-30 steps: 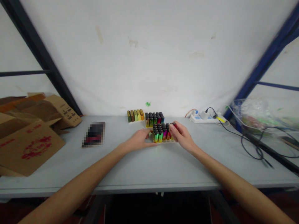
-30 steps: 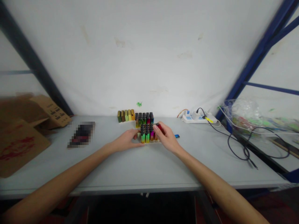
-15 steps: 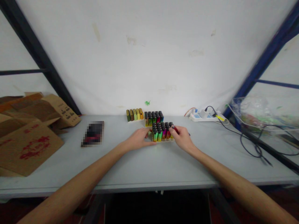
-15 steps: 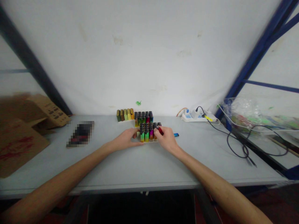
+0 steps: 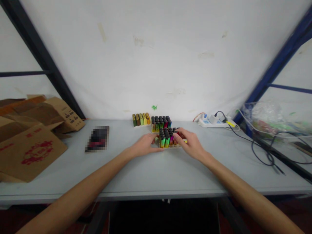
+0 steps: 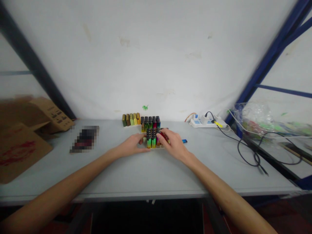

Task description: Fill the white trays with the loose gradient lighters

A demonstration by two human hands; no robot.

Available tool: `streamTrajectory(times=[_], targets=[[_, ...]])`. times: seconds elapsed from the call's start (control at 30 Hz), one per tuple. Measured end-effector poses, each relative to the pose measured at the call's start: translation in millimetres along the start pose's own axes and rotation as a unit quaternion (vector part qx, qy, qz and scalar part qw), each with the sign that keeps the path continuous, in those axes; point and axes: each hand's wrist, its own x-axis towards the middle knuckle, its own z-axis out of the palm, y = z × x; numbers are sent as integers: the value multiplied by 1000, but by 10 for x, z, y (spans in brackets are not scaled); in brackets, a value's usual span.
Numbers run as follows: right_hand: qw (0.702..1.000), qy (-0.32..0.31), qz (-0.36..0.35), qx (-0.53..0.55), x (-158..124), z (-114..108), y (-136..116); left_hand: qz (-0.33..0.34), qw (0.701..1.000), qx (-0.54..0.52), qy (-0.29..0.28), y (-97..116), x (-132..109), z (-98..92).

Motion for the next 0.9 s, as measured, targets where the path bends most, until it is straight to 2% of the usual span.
streamTrajectory(times=[0.07,0.13,0.33,0.73,0.9], targets=[[998,3,-51,-34,6,-20,2,0,1000,6,-3,-5,1,3],[996,-9,-73,-53,9,-25,34,-2,1000,10,-5,-8,3,3],[994,-62,-47,-75,3,-22,195,-3,1000,7,-2,-20,2,11],[980,-151,-99,-79,59,-145,197,-5,1000,14,-2,-42,9,27],[984,-127,-90,-83,52,-69,228,-8,1000,13,-7,-13,7,4]])
